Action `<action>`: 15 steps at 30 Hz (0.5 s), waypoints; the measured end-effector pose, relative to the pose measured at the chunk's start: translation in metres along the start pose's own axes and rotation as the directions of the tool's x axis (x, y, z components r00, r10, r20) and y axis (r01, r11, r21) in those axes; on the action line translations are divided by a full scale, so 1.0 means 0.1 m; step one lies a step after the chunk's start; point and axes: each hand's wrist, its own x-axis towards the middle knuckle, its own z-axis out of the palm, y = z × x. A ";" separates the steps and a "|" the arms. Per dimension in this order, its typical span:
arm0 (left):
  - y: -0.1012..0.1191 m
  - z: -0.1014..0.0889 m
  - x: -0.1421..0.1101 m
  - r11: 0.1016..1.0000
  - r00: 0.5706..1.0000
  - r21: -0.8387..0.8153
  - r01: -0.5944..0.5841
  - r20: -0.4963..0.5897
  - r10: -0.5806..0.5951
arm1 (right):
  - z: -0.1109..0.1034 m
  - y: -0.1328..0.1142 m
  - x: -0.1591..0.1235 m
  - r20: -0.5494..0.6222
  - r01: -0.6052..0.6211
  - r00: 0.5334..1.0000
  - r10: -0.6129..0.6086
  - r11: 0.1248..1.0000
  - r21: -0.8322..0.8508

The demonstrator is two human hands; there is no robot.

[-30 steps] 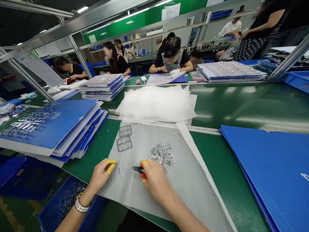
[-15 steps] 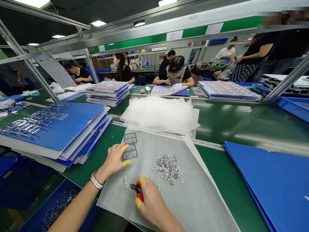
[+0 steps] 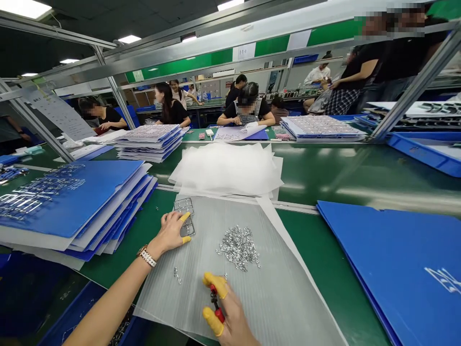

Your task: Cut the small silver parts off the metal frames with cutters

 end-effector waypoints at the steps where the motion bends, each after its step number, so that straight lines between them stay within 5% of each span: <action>1: 0.01 -0.03 -0.02 1.000 1.000 0.003 -0.011 0.004 0.011 | -0.02 -0.01 0.01 -0.042 0.007 0.999 -0.007 1.000 0.015; 5: -0.07 -0.21 -0.16 0.982 0.985 0.079 -0.171 0.034 0.169 | -0.12 -0.06 0.04 -0.098 0.022 0.995 -0.017 0.999 0.042; 11: -0.22 -0.39 -0.18 0.833 0.898 0.338 -0.437 0.215 0.384 | -0.24 -0.07 -0.02 -0.145 -0.247 0.949 0.279 0.947 0.205; 15: -0.14 -0.31 -0.02 0.792 0.813 0.211 -0.573 0.269 0.517 | -0.37 -0.02 -0.20 -0.266 -0.299 0.899 0.349 0.931 0.209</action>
